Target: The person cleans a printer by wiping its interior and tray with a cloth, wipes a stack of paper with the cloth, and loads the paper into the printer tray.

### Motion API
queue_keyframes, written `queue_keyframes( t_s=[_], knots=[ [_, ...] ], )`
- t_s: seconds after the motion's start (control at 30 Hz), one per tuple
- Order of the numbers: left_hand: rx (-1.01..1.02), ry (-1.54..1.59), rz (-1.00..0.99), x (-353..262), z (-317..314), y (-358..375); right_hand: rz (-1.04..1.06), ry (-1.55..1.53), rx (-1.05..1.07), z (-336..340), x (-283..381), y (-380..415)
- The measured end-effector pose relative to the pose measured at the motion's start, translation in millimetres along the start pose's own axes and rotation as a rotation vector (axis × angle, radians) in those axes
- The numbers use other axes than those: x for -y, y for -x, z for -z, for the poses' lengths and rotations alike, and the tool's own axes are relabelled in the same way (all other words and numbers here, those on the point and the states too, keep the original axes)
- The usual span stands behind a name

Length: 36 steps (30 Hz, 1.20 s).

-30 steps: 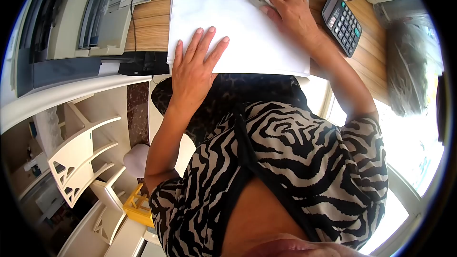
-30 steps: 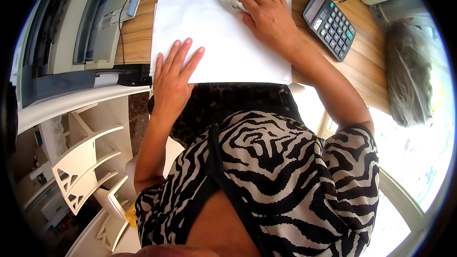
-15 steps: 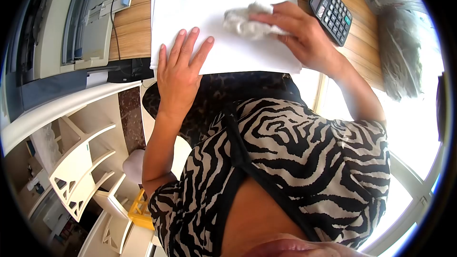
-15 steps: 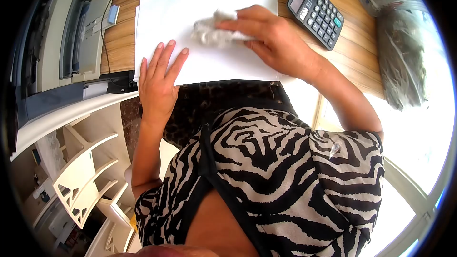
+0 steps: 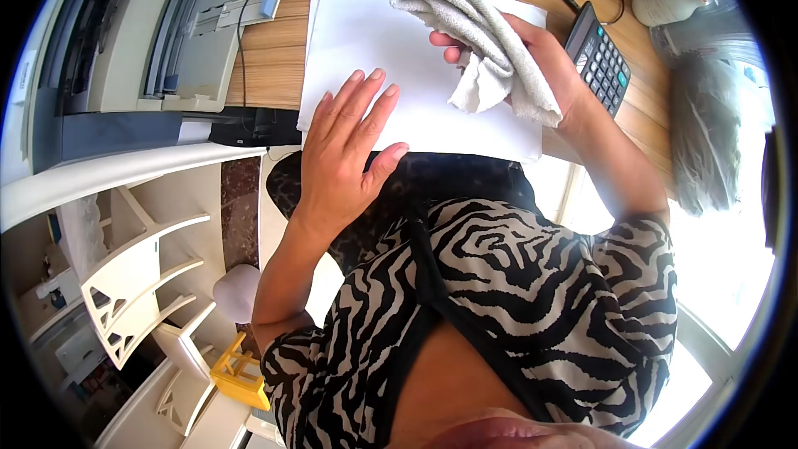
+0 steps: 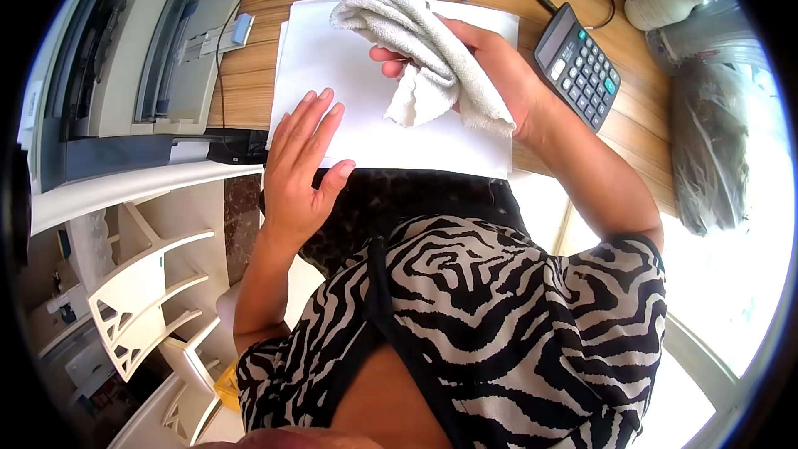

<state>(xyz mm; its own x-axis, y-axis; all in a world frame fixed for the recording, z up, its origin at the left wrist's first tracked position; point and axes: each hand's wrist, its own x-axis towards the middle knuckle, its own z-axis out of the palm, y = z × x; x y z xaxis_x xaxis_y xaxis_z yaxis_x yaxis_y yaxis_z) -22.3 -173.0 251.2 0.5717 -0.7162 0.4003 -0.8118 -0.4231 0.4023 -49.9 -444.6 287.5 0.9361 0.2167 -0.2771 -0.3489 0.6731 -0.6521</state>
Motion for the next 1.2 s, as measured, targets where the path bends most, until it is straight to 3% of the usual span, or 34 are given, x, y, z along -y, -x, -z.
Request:
queue_keyframes(
  t_s=[0.2, 0.3, 0.33, 0.37, 0.43, 0.53, 0.63, 0.73, 0.83, 0.9, 1.03, 1.2],
  knots=[
    [-0.196, 0.214, 0.159, 10, 12, 2, -0.035, 0.320, -0.145, -33, -11, -22],
    [-0.171, 0.149, 0.126, 8, 9, 7, 0.247, 0.771, -0.186, -29, -7, -18],
    [-0.134, 0.036, 0.113, 10, 9, 10, 0.472, 0.988, -0.158, -19, -4, -19],
    [-0.113, -0.129, 0.105, 11, 9, 10, 0.826, 1.436, -0.190, -12, 5, -21],
    [-0.168, -0.182, 0.249, 18, 2, 15, 0.962, 1.879, -0.357, 3, 10, -18],
    [-0.206, -0.247, 0.383, 25, 1, 11, 0.644, 2.014, -0.472, 39, -1, -22],
    [-0.209, -0.291, 0.446, 36, -1, 5, 0.643, 2.085, -0.504, 42, -9, -34],
    [-0.134, -0.297, 0.463, 35, 4, -8, 0.701, 2.161, -0.384, 35, -16, -61],
    [-0.045, -0.385, 0.215, 43, -7, -9, 0.682, 2.300, -0.296, 17, -23, -86],
    [0.078, -0.307, 0.295, 45, -11, -5, 0.682, 2.444, -0.213, 7, -27, -101],
    [0.132, -0.294, 0.256, 35, -2, 0, 0.930, 2.376, -0.150, -21, -28, -102],
    [0.142, -0.299, 0.217, 15, -8, -2, 1.021, 2.279, -0.129, -23, -41, -156]
  ],
)
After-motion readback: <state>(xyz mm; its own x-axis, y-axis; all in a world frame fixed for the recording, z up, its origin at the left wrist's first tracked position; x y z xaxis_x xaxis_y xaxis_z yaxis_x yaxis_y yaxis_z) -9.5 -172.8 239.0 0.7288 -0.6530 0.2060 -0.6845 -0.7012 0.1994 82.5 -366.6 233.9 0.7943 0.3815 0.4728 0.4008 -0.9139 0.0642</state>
